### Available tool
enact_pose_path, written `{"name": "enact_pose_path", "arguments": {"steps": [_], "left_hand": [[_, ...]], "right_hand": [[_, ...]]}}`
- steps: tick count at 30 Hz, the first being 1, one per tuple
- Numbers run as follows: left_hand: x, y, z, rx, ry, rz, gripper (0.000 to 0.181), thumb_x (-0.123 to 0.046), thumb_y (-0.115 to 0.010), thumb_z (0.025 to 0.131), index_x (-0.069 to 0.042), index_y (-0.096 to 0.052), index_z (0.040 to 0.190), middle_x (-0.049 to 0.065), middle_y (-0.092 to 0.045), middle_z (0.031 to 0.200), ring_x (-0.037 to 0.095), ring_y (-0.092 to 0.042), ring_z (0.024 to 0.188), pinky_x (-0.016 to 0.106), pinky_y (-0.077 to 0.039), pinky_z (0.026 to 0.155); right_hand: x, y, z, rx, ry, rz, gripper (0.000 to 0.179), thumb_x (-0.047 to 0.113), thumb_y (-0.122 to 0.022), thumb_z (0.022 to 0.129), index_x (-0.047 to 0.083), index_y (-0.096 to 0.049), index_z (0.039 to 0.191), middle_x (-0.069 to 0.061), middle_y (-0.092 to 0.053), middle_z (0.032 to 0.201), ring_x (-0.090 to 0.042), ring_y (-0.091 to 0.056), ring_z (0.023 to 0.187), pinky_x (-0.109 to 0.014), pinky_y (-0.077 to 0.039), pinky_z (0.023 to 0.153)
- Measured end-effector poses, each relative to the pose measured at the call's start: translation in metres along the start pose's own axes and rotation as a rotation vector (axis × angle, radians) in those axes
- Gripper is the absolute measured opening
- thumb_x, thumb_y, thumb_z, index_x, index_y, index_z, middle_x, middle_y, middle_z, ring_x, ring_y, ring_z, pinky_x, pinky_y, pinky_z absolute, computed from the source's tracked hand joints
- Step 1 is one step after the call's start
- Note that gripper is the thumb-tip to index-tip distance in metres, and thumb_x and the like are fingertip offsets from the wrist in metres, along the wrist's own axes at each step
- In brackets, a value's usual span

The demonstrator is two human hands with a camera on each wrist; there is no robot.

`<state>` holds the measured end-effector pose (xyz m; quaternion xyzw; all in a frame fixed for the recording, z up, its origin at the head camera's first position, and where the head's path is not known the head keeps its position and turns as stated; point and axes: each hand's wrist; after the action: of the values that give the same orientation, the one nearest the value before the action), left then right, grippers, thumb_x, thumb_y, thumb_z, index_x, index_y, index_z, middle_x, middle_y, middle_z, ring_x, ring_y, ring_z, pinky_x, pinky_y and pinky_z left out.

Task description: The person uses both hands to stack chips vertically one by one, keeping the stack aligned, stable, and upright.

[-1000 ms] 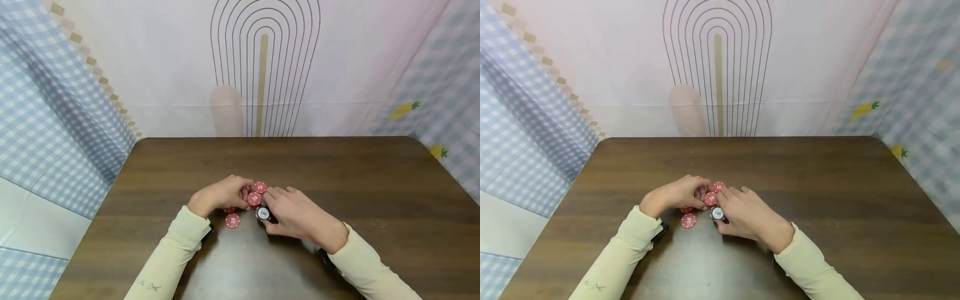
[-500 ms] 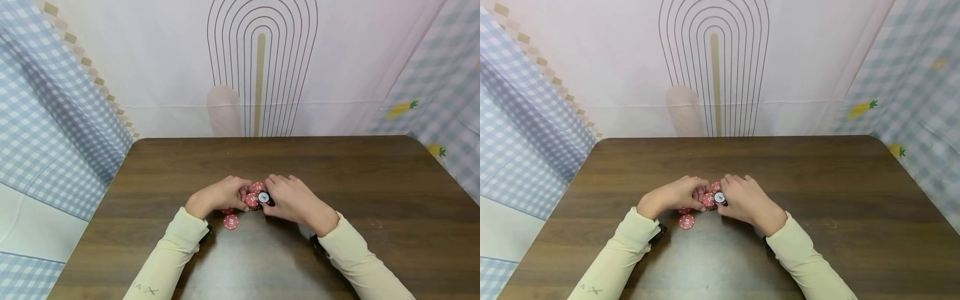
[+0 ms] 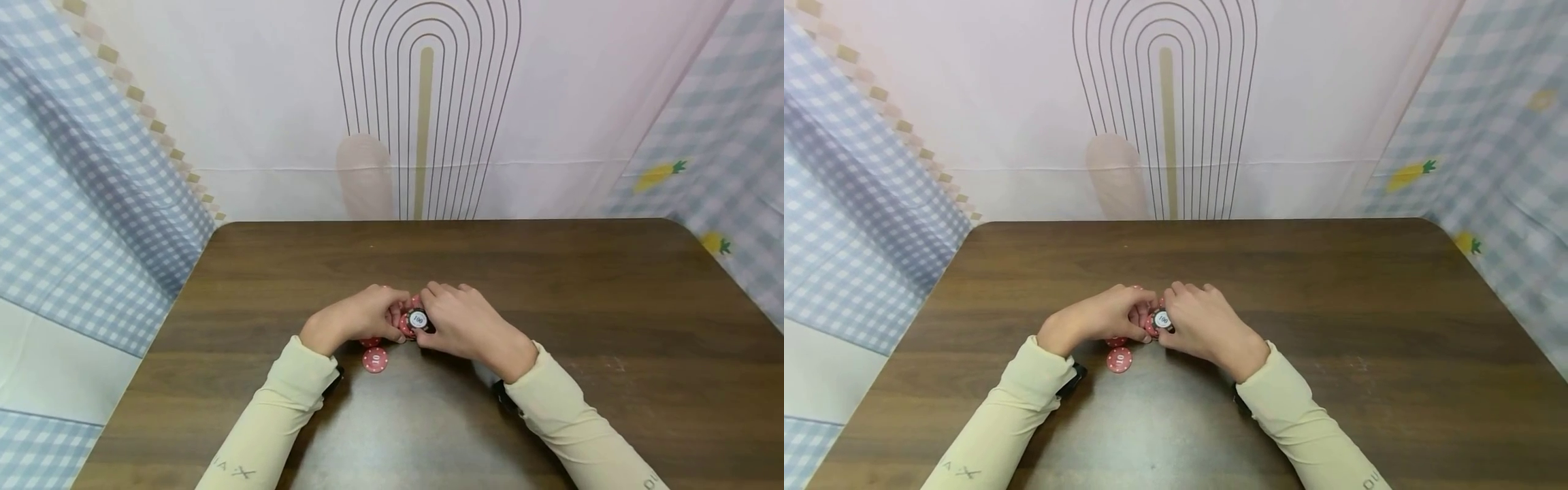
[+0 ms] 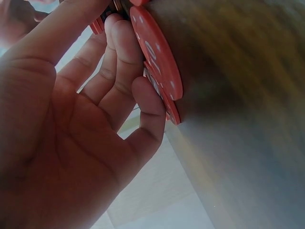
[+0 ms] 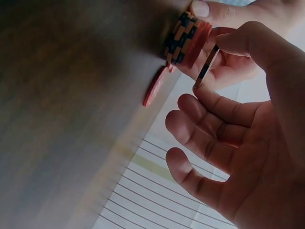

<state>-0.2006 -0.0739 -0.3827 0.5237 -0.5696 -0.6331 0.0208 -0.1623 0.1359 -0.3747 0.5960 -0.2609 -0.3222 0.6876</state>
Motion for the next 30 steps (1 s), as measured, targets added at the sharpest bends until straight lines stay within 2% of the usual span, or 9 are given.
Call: {"name": "enact_pose_path", "arguments": {"steps": [9,13,17,22,25,30], "left_hand": [[0.000,0.001,0.000,-0.012,0.001,0.015,0.029,-0.002,-0.085,0.083,-0.011,-0.065,0.103,-0.005,-0.066,0.076,0.005,-0.060,0.065,0.022,-0.051,0.062],[-0.001,0.002,0.001,-0.020,-0.005,0.023,0.029,-0.002,-0.085,0.083,-0.011,-0.066,0.104,-0.005,-0.066,0.076,0.005,-0.060,0.065,0.021,-0.051,0.062],[-0.003,0.002,0.001,-0.015,0.000,0.021,0.030,-0.003,-0.086,0.084,-0.011,-0.066,0.105,-0.004,-0.066,0.077,0.006,-0.060,0.066,0.021,-0.051,0.063],[-0.002,0.001,0.002,-0.006,0.015,0.023,0.031,-0.005,-0.087,0.085,-0.011,-0.066,0.107,-0.005,-0.066,0.077,0.006,-0.060,0.069,0.022,-0.051,0.066],[-0.002,0.000,0.002,-0.002,0.020,0.030,0.032,-0.006,-0.088,0.085,-0.011,-0.066,0.108,-0.005,-0.066,0.078,0.006,-0.060,0.071,0.022,-0.051,0.068],[-0.002,0.000,0.000,-0.004,0.035,0.042,0.033,-0.009,-0.088,0.085,-0.011,-0.067,0.111,-0.005,-0.066,0.078,0.005,-0.060,0.072,0.023,-0.050,0.071]], "right_hand": [[0.005,-0.005,0.003,-0.052,0.036,-0.007,0.031,0.039,-0.076,0.084,0.012,-0.063,0.092,0.000,-0.058,0.085,-0.017,-0.061,0.073,-0.036,-0.050,0.060],[0.004,-0.004,0.002,-0.038,0.031,0.003,0.031,0.038,-0.076,0.087,0.011,-0.064,0.095,-0.001,-0.060,0.087,-0.018,-0.063,0.075,-0.037,-0.052,0.061],[0.000,0.001,0.001,0.028,0.012,0.091,0.030,0.036,-0.075,0.091,0.009,-0.067,0.102,-0.001,-0.061,0.092,-0.018,-0.063,0.075,-0.039,-0.055,0.063],[-0.011,0.011,-0.002,0.074,-0.071,0.242,0.026,0.026,-0.073,0.098,0.006,-0.070,0.115,-0.001,-0.064,0.100,-0.012,-0.059,0.074,-0.037,-0.056,0.064],[-0.018,0.012,-0.003,0.072,-0.090,0.264,0.025,0.020,-0.073,0.100,0.006,-0.070,0.119,-0.004,-0.066,0.104,-0.013,-0.063,0.079,-0.037,-0.058,0.067],[-0.023,0.005,0.001,0.061,-0.057,0.257,0.024,0.011,-0.075,0.097,0.005,-0.070,0.120,-0.006,-0.067,0.106,-0.017,-0.067,0.083,-0.040,-0.060,0.068]]}}
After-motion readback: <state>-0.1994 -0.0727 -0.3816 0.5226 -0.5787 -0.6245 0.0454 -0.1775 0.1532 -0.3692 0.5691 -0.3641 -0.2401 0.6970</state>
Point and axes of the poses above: each hand's wrist, its own z-axis towards the middle knuckle, its own y-axis out of the back of the hand, x = y × z
